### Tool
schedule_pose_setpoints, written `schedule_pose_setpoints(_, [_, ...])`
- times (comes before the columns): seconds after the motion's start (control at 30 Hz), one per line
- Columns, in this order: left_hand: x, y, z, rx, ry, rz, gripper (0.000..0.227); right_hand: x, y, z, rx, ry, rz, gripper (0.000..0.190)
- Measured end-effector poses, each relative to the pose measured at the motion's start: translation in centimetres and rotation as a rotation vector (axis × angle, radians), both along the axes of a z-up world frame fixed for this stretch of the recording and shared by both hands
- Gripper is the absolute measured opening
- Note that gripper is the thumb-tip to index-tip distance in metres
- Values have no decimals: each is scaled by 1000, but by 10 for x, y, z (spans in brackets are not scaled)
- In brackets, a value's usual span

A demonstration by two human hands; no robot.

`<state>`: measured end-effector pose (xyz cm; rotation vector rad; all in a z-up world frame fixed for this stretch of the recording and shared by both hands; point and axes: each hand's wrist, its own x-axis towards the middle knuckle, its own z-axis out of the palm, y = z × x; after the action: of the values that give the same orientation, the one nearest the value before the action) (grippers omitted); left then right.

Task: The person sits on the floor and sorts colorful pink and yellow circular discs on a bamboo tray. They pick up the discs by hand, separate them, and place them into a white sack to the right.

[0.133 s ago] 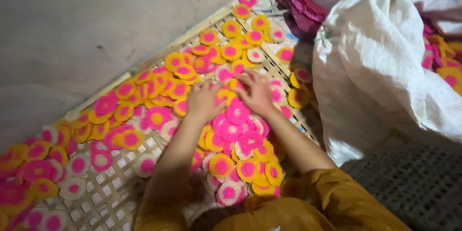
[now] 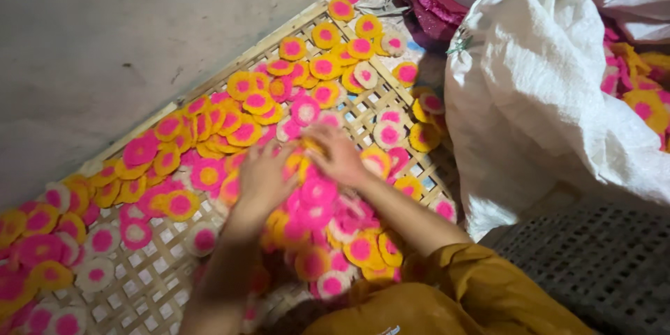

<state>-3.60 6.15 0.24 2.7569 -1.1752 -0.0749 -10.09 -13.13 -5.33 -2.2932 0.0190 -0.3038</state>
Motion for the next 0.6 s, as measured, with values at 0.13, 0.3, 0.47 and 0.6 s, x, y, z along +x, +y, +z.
schedule_pose_setpoints(0.13, [-34,79,32,102,160,103,49,-24,56,25,203,19,444,61])
schedule_pose_setpoints(0.3, [-48,107,67,26,22,165,50,-19,-32,49,-220,90,313,76])
schedule_pose_setpoints(0.47, [-45,-18,2,-242,383,-223,75,13,-205,13,-438,671,-155,130])
schedule_pose_setpoints(0.6, [-23,-176,-47,-307,302,-235,81,23,-245,-65,-387,800,-221,81])
